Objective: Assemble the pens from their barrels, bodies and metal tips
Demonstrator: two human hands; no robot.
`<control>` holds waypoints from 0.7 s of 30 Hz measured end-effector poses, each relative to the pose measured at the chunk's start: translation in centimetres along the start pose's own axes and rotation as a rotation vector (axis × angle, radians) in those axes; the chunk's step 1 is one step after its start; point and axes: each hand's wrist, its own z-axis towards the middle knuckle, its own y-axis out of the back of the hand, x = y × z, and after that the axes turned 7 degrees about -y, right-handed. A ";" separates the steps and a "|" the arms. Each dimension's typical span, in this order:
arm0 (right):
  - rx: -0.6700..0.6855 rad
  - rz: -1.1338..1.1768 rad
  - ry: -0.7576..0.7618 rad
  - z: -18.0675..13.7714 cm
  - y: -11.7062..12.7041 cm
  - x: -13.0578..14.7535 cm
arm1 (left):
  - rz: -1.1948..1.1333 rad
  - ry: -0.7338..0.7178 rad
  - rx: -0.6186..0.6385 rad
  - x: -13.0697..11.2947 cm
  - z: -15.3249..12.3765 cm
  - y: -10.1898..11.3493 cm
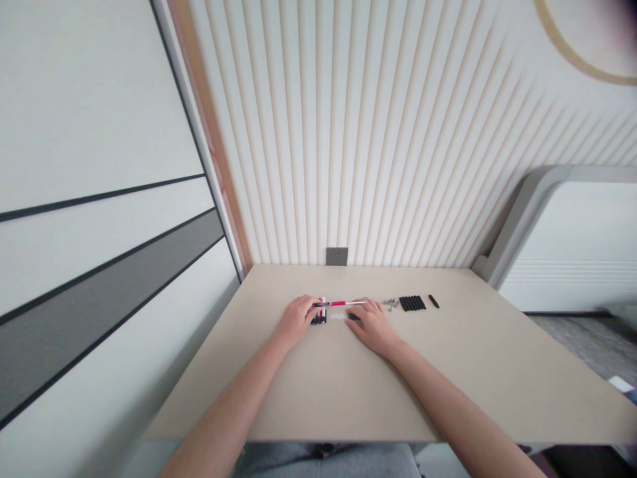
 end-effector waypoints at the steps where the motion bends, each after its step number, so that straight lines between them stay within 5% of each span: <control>1: -0.006 0.003 0.002 0.1 -0.1 0.1 | 0.003 -0.001 0.001 0.0 0.0 0.0; 9: -0.027 0.104 0.035 0.1 0.1 0.0 | 0.010 0.007 -0.003 0.1 0.0 0.1; 17: -0.103 0.533 -0.306 0.3 1.2 -2.8 | 0.015 0.004 -0.002 -0.2 0.0 0.3; 21: -0.147 0.600 -0.261 0.5 1.4 -3.8 | 0.020 -0.003 -0.007 -0.3 0.0 0.4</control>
